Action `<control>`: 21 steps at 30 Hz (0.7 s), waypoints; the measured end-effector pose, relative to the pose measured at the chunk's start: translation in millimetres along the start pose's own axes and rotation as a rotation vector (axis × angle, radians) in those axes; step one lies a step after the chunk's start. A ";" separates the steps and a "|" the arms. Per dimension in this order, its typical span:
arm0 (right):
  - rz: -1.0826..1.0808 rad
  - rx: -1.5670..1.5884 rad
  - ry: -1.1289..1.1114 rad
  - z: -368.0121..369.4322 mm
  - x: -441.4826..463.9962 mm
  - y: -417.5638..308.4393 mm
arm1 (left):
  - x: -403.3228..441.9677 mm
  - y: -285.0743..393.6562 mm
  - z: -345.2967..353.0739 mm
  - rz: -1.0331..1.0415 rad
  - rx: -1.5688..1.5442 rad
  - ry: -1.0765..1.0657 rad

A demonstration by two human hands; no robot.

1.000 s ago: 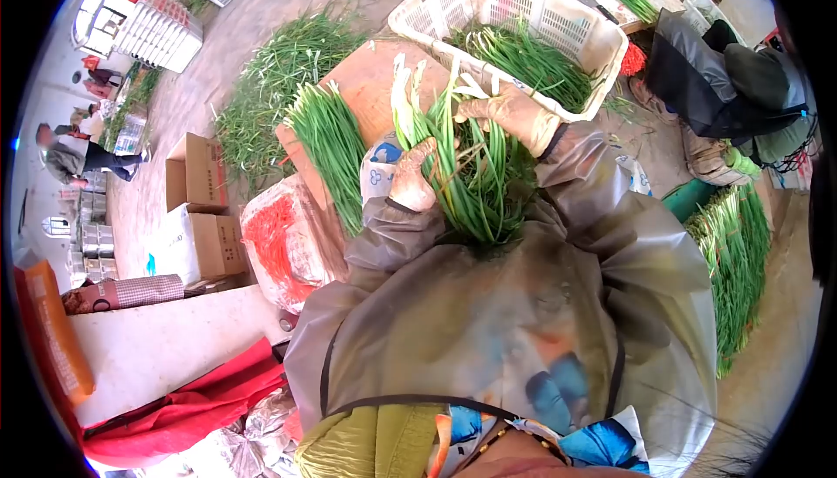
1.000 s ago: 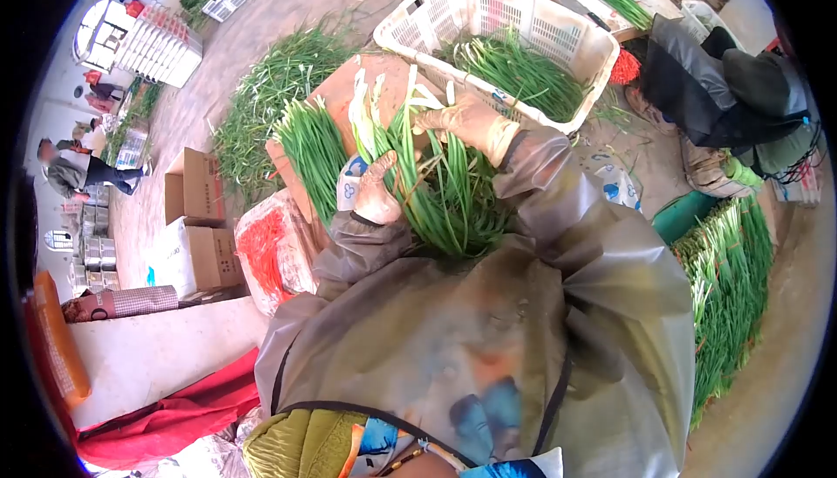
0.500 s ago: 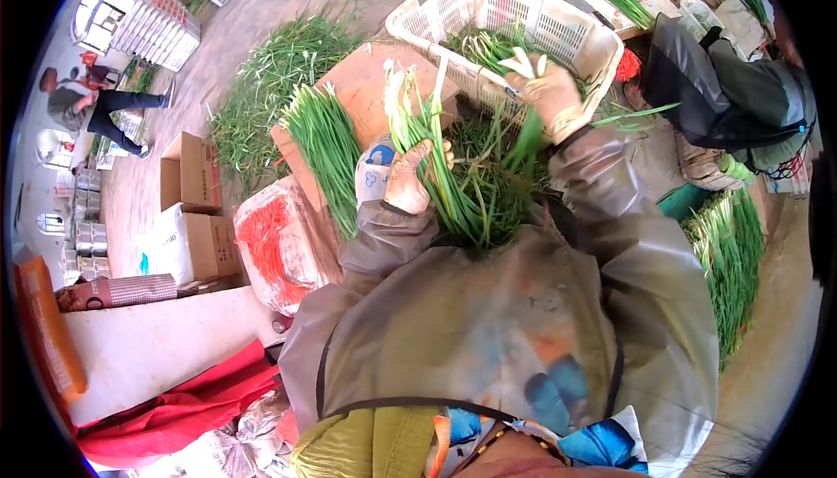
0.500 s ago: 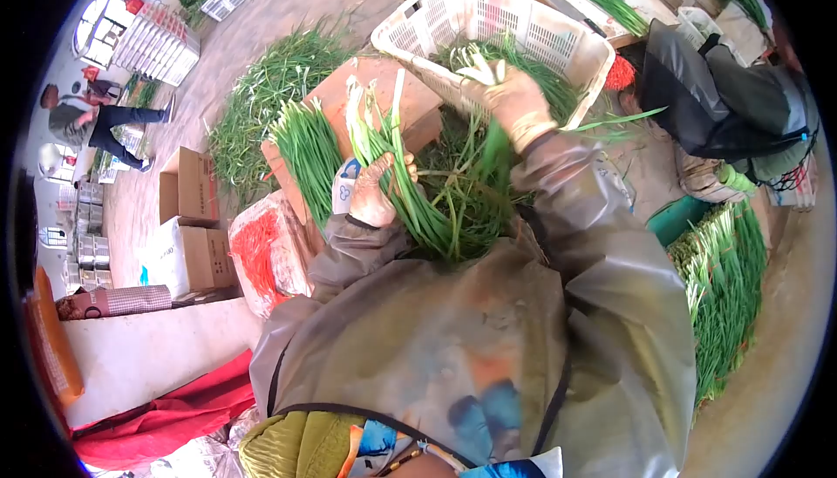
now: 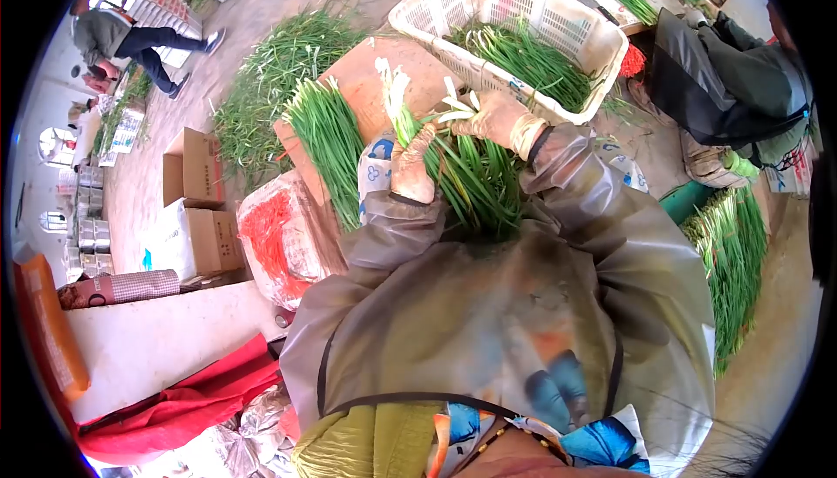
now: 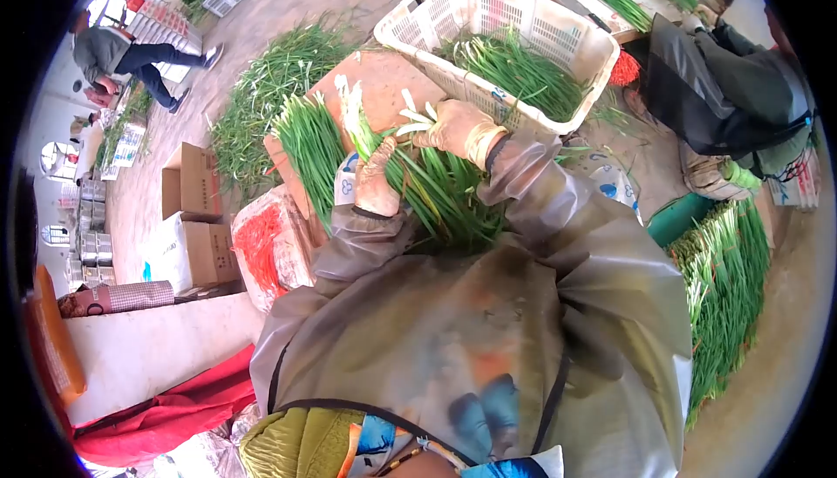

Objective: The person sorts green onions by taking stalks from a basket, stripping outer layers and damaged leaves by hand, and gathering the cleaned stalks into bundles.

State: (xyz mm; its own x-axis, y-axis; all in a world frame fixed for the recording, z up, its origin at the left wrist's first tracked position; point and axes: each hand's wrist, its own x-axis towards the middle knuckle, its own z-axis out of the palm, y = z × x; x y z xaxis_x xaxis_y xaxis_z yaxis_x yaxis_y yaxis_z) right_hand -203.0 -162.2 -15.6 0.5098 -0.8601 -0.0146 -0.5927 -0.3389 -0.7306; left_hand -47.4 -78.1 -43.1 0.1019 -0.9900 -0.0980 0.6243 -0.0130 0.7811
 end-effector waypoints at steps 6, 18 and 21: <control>0.153 0.494 -0.071 -6.4 -2.9 20.0 | 3.2 0.7 -15.1 0.007 -0.341 -0.024; -0.117 0.567 0.223 -87.5 -5.1 -0.2 | 4.9 0.6 -53.9 -0.076 -0.274 0.038; 0.022 0.916 0.133 -81.1 -6.3 -5.6 | 3.8 5.9 -34.7 -0.041 -0.126 -0.048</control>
State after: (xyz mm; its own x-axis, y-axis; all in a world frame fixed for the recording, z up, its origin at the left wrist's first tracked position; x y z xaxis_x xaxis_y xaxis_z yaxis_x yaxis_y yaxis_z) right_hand -253.5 -185.8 43.9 0.3948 -0.9187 0.0020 0.1516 0.0630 -0.9864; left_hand -16.4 -77.1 -60.3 0.0389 -0.9946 -0.0964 0.7198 -0.0390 0.6931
